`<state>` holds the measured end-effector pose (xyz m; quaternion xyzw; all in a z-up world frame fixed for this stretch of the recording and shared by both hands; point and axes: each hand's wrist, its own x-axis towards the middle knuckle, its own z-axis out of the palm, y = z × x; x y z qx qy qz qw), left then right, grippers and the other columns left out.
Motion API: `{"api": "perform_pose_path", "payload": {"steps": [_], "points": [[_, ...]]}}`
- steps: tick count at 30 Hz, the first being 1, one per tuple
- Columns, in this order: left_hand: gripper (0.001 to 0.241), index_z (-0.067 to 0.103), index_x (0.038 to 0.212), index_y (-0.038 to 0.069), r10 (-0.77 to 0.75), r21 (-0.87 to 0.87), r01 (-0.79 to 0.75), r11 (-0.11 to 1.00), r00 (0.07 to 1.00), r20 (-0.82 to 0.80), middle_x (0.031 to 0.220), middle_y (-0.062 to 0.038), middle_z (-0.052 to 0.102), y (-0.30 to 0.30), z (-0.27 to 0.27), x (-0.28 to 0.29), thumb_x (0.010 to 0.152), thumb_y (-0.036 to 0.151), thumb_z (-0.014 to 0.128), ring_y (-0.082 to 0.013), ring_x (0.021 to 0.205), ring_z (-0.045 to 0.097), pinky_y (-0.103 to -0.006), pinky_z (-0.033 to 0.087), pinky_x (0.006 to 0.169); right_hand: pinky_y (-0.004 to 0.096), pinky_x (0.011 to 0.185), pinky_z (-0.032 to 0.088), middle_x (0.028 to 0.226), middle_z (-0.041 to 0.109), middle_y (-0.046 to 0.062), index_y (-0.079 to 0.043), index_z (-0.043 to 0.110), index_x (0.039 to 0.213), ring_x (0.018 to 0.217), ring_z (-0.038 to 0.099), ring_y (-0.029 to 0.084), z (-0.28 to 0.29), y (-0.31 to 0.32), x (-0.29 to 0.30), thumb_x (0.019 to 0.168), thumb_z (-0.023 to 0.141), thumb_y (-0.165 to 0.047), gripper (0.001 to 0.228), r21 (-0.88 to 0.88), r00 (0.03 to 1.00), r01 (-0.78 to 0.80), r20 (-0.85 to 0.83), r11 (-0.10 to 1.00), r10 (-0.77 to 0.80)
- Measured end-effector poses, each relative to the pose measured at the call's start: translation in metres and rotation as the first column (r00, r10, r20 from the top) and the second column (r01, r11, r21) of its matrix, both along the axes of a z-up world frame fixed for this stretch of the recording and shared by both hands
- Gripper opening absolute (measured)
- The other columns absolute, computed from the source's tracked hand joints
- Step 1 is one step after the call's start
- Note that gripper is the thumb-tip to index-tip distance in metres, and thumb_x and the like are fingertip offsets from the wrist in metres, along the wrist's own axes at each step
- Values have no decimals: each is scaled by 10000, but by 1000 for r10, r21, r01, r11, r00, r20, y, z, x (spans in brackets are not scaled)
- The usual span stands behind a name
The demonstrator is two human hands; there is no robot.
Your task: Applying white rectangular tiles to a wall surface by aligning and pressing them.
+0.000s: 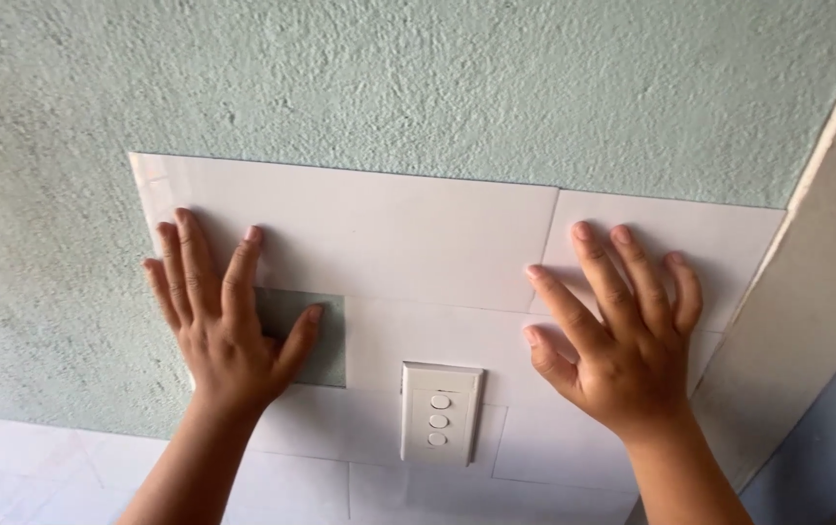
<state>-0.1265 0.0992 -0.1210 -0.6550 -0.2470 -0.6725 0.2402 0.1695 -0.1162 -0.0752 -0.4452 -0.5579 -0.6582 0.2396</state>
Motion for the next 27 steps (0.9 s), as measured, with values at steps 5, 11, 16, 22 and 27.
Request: {"api": "perform_pose_path", "payload": {"steps": [5, 11, 16, 22, 27], "points": [[820, 543, 1618, 92, -19, -32, 19, 999, 1000, -5, 1744, -365, 277, -2, 0, -2, 1029, 662, 551, -533, 1663, 225, -678, 156, 1364, 644, 1180, 353, 1577, 647, 202, -212, 736, 1401, 1486, 551, 425, -2, 0, 2, 1086, 565, -514, 469, 4, 1000, 17, 15, 1000, -17], [815, 523, 1630, 114, -27, -47, 27, 999, 1000, -11, 1754, -357, 260, 0, -1, -3, 1030, 664, 551, -514, 1674, 205, -685, 151, 1365, 661, 1172, 369, 1583, 643, 205, -212, 732, 1412, 1486, 555, 433, -2, 1, 4, 1085, 577, -498, 462, 9, 1000, 18, 23, 1000, -19], [874, 512, 1639, 113, -26, -47, 25, 999, 999, -19, 1755, -363, 259, 1, -2, -4, 1007, 717, 527, -530, 1672, 206, -671, 140, 1367, 647, 1171, 364, 1580, 643, 202, -219, 725, 1413, 1483, 562, 434, -2, 1, 3, 1079, 574, -513, 469, 8, 1000, 24, 16, 1000, -24], [926, 475, 1644, 104, 26, 111, -23, 994, 999, -24, 1712, -453, 210, 5, -15, 3, 1034, 801, 461, -584, 1641, 97, -777, 60, 1335, 633, 1181, 351, 1584, 628, 183, -236, 704, 1418, 1492, 545, 414, -1, 1, 0, 1084, 566, -508, 452, 9, 1000, 12, 0, 1000, -12], [751, 643, 1534, 241, 36, 244, 8, 970, 983, -179, 1635, -316, 471, -47, -1, 38, 1020, 767, 489, -557, 1560, 376, -725, 195, 1304, 607, 1198, 329, 1570, 627, 170, -253, 695, 1416, 1493, 529, 397, 1, 0, -1, 1096, 535, -512, 442, 13, 1000, 3, -11, 1000, -3]]}}
